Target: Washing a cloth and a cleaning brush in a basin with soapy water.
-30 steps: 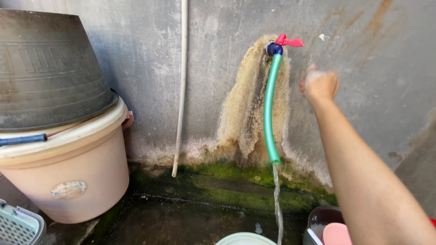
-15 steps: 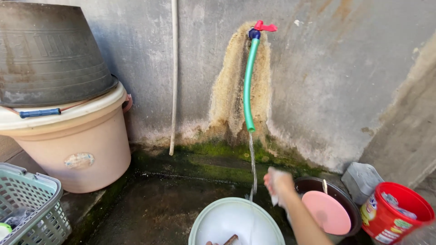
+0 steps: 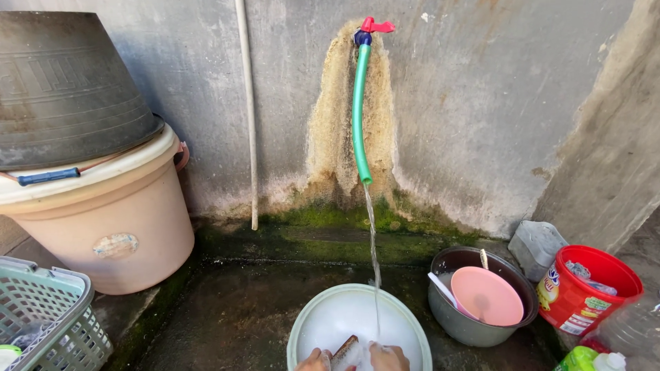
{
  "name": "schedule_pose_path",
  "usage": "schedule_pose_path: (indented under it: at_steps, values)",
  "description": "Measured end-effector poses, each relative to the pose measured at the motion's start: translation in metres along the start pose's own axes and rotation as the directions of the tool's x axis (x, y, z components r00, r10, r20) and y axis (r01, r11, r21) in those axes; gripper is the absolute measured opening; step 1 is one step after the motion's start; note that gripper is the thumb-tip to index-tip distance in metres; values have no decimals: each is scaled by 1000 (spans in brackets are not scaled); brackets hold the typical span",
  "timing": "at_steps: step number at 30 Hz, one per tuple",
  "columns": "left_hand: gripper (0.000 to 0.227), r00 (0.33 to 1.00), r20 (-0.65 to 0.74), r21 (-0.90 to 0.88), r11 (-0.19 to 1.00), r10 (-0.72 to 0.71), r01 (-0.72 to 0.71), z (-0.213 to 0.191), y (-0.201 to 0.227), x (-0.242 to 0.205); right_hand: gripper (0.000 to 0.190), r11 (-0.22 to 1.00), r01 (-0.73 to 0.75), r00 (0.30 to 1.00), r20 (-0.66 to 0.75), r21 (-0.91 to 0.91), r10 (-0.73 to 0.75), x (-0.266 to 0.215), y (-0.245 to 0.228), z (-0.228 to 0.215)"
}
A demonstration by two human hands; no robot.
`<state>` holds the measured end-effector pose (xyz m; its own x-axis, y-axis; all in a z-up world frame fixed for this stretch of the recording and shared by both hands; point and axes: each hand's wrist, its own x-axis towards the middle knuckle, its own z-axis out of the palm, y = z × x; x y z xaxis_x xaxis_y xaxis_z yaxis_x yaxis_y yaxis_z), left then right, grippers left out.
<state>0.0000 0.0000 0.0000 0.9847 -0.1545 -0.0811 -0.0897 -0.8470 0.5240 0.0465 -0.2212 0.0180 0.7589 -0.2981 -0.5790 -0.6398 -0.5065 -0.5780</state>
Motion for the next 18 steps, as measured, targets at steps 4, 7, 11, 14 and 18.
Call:
schedule_pose_path:
  at_steps: [4, 7, 11, 14, 18]
  values:
    - [76, 991, -135, 10, 1000, -13, 14, -17, 22, -23, 48, 979, 196, 980, 4, 54, -197, 88, 55, 56]
    - [77, 988, -154, 16, 1000, 12, -9, -31, 34, -34, 51, 983, 180, 984, 10, 49, -180, 25, 27, 47]
    - [67, 980, -132, -64, 988, -150, 143, -62, 67, -57, 55, 967, 162, 981, -134, 199, -137, -4, 20, 52]
    - [61, 961, -224, -53, 986, -165, 157, -74, 84, -73, 55, 911, 230, 973, -106, 344, -206, 29, 42, 68]
    - [52, 934, -282, -88, 975, -221, 205, -103, 115, -96, 41, 482, -112, 980, 177, 869, -92, 26, 53, 56]
